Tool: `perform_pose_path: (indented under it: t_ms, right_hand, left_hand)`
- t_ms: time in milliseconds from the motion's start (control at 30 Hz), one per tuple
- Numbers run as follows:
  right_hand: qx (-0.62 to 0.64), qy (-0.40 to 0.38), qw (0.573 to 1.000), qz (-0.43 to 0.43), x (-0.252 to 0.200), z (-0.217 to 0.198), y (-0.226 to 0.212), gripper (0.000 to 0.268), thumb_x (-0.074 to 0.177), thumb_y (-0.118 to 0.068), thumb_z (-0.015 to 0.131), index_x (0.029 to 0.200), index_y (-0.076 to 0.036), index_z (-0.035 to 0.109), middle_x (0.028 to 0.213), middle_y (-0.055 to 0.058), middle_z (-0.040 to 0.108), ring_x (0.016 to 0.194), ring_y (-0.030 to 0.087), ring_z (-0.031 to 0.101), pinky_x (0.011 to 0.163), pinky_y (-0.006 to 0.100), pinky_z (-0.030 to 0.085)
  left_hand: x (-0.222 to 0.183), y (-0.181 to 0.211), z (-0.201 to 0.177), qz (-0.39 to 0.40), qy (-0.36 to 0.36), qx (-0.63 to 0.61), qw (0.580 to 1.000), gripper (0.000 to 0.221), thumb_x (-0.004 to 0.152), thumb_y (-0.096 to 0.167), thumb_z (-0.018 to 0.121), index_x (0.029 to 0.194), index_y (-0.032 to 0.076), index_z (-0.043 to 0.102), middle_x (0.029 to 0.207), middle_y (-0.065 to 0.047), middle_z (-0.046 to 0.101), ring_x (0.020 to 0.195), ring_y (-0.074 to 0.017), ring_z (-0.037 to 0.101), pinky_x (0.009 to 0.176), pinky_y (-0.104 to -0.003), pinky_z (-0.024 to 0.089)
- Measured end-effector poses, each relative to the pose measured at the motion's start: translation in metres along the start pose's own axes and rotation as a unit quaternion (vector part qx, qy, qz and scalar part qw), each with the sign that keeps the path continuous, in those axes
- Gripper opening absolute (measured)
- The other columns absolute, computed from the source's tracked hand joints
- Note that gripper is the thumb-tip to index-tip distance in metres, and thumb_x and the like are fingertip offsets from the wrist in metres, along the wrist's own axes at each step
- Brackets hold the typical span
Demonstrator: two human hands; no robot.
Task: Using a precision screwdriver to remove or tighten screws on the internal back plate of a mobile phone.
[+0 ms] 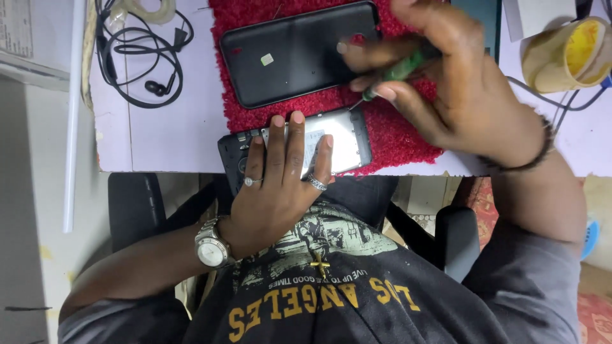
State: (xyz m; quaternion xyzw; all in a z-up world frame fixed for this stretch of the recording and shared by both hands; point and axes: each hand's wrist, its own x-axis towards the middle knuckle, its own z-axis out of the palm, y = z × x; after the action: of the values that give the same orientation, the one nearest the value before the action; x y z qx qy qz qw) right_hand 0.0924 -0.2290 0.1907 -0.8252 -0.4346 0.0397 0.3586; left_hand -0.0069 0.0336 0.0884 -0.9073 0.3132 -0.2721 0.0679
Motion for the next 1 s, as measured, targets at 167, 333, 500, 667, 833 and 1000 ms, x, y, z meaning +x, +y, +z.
perform_pose_path:
  t_ms: [167, 333, 500, 667, 833, 1000]
  right_hand:
    - [-0.135, 0.131, 0.981, 0.048, -0.013, 0.008, 0.004, 0.076, 0.107, -0.026, 0.085, 0.148, 0.02, 0.04, 0.132, 0.037, 0.051, 0.095, 0.043, 0.068, 0.087, 0.051, 0.056]
    - [-0.258, 0.066, 0.959, 0.098, -0.028, 0.02, -0.006, 0.076, 0.1, -0.045, 0.094, 0.143, 0.007, 0.059, 0.132, 0.019, 0.075, 0.103, 0.035, 0.082, 0.083, 0.051, 0.064]
    - [-0.064, -0.013, 0.998, -0.004, 0.008, 0.001, -0.029, 0.047, 0.111, 0.001, 0.072, 0.144, 0.007, 0.038, 0.149, 0.031, 0.062, 0.146, 0.048, 0.062, 0.12, 0.051, 0.059]
    - [-0.37, 0.065, 0.925, 0.053, -0.004, 0.017, -0.018, 0.074, 0.106, -0.065, 0.086, 0.139, -0.002, 0.071, 0.126, 0.007, 0.083, 0.084, 0.023, 0.08, 0.071, 0.039, 0.062]
    - [-0.176, 0.055, 0.983, 0.008, -0.001, 0.015, -0.027, 0.058, 0.116, -0.016, 0.084, 0.154, 0.006, 0.045, 0.129, 0.02, 0.081, 0.109, 0.026, 0.084, 0.089, 0.038, 0.066]
    - [-0.115, 0.013, 0.993, -0.008, 0.012, 0.003, -0.035, 0.061, 0.117, -0.003, 0.077, 0.159, 0.006, 0.033, 0.14, 0.024, 0.072, 0.133, 0.037, 0.074, 0.113, 0.044, 0.06]
  left_hand:
    - [0.002, -0.002, 0.0, 0.009, -0.002, 0.011, 1.0, 0.061, 0.123, 0.063, 0.073, 0.156, 0.018, 0.05, 0.149, -0.022, 0.064, 0.136, -0.0382, 0.065, 0.107, -0.043, 0.058]
    - [0.001, -0.002, -0.002, 0.003, 0.008, 0.021, 1.0, 0.055, 0.123, 0.052, 0.078, 0.155, 0.017, 0.051, 0.147, -0.022, 0.065, 0.134, -0.0366, 0.067, 0.106, -0.043, 0.06]
    - [0.0, 0.001, 0.0, -0.004, 0.01, 0.021, 1.0, 0.057, 0.123, 0.054, 0.077, 0.157, 0.018, 0.049, 0.148, -0.022, 0.064, 0.134, -0.0372, 0.067, 0.106, -0.043, 0.058]
    - [0.0, -0.001, -0.001, 0.006, 0.001, 0.018, 1.0, 0.056, 0.124, 0.051, 0.077, 0.157, 0.017, 0.049, 0.15, -0.024, 0.061, 0.138, -0.0396, 0.062, 0.108, -0.045, 0.058]
    - [0.0, -0.001, -0.001, 0.007, -0.002, 0.024, 1.0, 0.05, 0.123, 0.045, 0.075, 0.157, 0.019, 0.049, 0.151, -0.023, 0.062, 0.137, -0.0392, 0.062, 0.108, -0.044, 0.057]
    - [-0.001, -0.001, -0.002, 0.012, -0.01, 0.026, 1.0, 0.048, 0.124, 0.043, 0.069, 0.159, 0.019, 0.047, 0.151, -0.024, 0.061, 0.139, -0.0411, 0.06, 0.109, -0.046, 0.055]
